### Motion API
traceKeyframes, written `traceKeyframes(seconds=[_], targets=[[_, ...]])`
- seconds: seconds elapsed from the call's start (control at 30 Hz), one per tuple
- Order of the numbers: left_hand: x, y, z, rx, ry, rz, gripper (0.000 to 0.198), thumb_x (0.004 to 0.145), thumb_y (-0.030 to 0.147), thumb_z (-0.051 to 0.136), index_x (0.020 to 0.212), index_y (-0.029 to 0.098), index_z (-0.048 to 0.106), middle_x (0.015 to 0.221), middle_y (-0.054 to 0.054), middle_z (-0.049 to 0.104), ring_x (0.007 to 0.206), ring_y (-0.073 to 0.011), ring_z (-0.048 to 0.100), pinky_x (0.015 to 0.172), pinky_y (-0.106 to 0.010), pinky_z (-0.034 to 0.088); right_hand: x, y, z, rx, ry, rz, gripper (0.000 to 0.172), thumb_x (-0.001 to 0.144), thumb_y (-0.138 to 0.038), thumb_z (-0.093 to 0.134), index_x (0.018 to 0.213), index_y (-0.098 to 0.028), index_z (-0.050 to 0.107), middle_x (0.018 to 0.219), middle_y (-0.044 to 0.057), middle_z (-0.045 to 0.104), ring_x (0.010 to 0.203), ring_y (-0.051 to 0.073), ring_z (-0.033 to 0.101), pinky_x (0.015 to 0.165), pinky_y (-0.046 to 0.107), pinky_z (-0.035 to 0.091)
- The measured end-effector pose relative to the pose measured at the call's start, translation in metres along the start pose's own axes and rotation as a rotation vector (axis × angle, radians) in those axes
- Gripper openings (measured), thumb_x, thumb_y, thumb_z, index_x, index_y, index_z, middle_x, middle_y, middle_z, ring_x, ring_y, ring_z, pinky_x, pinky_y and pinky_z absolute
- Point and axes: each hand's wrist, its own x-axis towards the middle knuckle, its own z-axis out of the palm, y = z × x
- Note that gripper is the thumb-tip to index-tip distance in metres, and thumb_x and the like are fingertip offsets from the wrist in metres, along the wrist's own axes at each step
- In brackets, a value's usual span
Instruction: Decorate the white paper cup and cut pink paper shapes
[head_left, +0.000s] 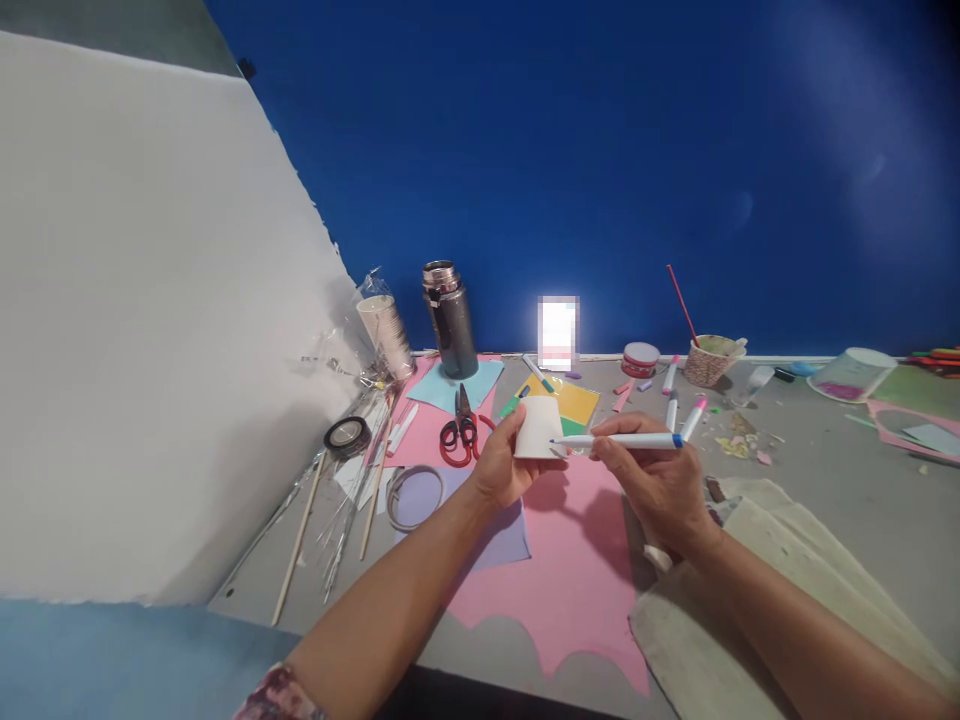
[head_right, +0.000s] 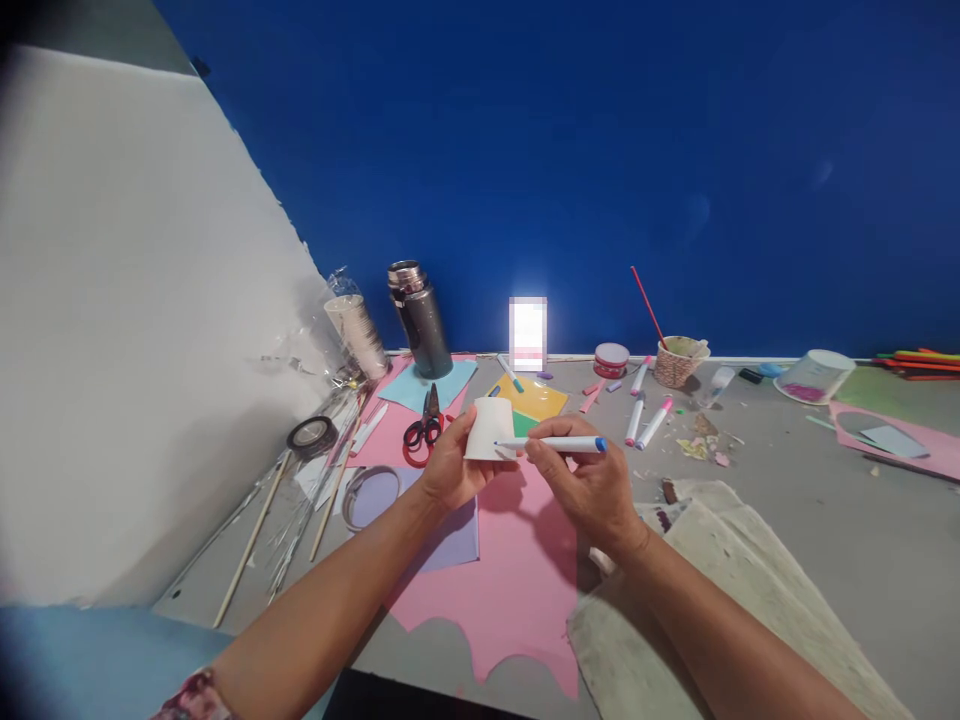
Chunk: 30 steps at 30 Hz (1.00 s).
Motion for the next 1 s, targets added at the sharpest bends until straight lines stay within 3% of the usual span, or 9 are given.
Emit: traceKeyframes(seconds=[0.3,0.67,1.0], targets=[[-0.0011,0.0015,-0.0009,-0.004,0.005,0.015,0.043,0.099,0.049,0.056,0.111,0.010,0.070,0.083,-0.010,0.071,0.070,-0.0230,0.068,0.057,-0.035,0.059,-0.0009,-0.0043,-0.0008,-0.012,-0.034,-0.133,0.008,0.088,-0.027,0.072,0.083,-0.021,0.074,0.073,0.001,0.075,0.060,0.015,0.069,0.056,0.025,0.054],[-0.0009,-0.0005,-0.0040,0.012,-0.012,0.026,0.047,0.095,0.052,0.063,0.117,0.011,0.069,0.096,-0.014,0.075,0.088,-0.0270,0.073,0.072,-0.037,0.062,0.0007,-0.0089,-0.0007,-0.007,-0.078,-0.190,0.007,0.089,-0.021,0.071,0.083,-0.022,0.074,0.073,0.001,0.075,0.061,0.015,0.070,0.056,0.024,0.055],[-0.0007,-0.0020,-0.0036,0.026,0.000,0.028,0.045,0.096,0.051,0.061,0.116,0.011,0.070,0.099,-0.015,0.076,0.088,-0.0261,0.073,0.070,-0.035,0.061,0.0004,-0.0044,-0.0010,-0.012,-0.121,-0.217,0.007,0.091,-0.019,0.070,0.085,-0.022,0.073,0.074,0.000,0.075,0.063,0.014,0.070,0.058,0.023,0.055]])
